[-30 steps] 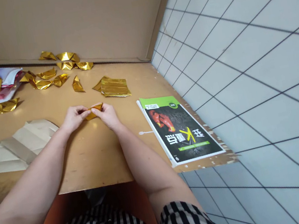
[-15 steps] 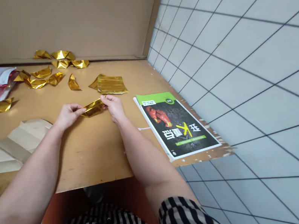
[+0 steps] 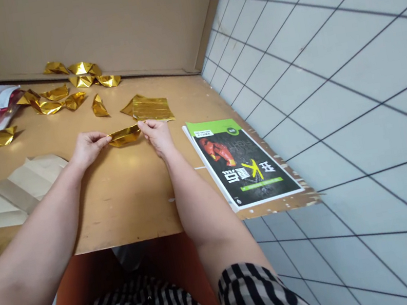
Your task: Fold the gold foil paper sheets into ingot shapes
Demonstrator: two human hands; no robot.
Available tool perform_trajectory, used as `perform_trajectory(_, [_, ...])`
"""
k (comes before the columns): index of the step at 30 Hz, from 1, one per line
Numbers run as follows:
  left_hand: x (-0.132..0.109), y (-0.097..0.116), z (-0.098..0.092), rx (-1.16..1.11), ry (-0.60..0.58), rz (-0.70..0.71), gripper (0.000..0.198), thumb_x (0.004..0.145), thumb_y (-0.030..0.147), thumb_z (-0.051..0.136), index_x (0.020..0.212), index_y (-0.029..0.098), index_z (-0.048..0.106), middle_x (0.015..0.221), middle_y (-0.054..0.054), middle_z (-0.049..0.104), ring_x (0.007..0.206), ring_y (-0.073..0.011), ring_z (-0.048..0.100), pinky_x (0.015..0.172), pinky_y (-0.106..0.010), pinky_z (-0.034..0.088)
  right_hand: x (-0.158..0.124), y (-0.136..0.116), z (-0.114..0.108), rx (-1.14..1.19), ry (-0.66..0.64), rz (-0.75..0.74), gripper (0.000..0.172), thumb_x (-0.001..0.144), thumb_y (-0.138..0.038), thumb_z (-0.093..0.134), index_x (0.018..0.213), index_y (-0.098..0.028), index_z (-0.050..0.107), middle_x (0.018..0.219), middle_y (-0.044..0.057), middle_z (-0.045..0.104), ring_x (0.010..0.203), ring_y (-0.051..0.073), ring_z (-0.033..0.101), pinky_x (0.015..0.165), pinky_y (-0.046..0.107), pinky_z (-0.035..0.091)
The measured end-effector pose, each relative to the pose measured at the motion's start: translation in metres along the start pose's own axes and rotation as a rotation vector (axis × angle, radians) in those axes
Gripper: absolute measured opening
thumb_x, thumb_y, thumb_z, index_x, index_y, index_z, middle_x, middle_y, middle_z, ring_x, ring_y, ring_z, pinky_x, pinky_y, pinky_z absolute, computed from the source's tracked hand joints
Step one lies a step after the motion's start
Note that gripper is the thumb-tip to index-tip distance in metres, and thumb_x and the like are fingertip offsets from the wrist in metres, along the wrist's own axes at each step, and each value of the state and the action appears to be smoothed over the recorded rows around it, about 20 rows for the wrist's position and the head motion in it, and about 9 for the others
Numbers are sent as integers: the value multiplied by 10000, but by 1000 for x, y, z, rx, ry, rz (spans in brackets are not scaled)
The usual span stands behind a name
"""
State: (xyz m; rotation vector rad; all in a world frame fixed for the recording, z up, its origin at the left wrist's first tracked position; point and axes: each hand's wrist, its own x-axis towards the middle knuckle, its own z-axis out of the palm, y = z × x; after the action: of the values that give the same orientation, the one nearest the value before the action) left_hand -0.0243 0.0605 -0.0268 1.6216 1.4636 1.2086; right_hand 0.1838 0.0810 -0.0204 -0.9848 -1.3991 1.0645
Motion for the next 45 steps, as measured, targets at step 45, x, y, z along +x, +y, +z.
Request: perform_trajectory(45, [-10,17,1,-232,90,-187,127,618,257,765,624,159,683,524,25,602,507,-96,491,536,-225,410,-17,-9,3,41,-31,186,167,661,-93,687,761,-191,596,556,-55,631,494,69,545,531,194,453])
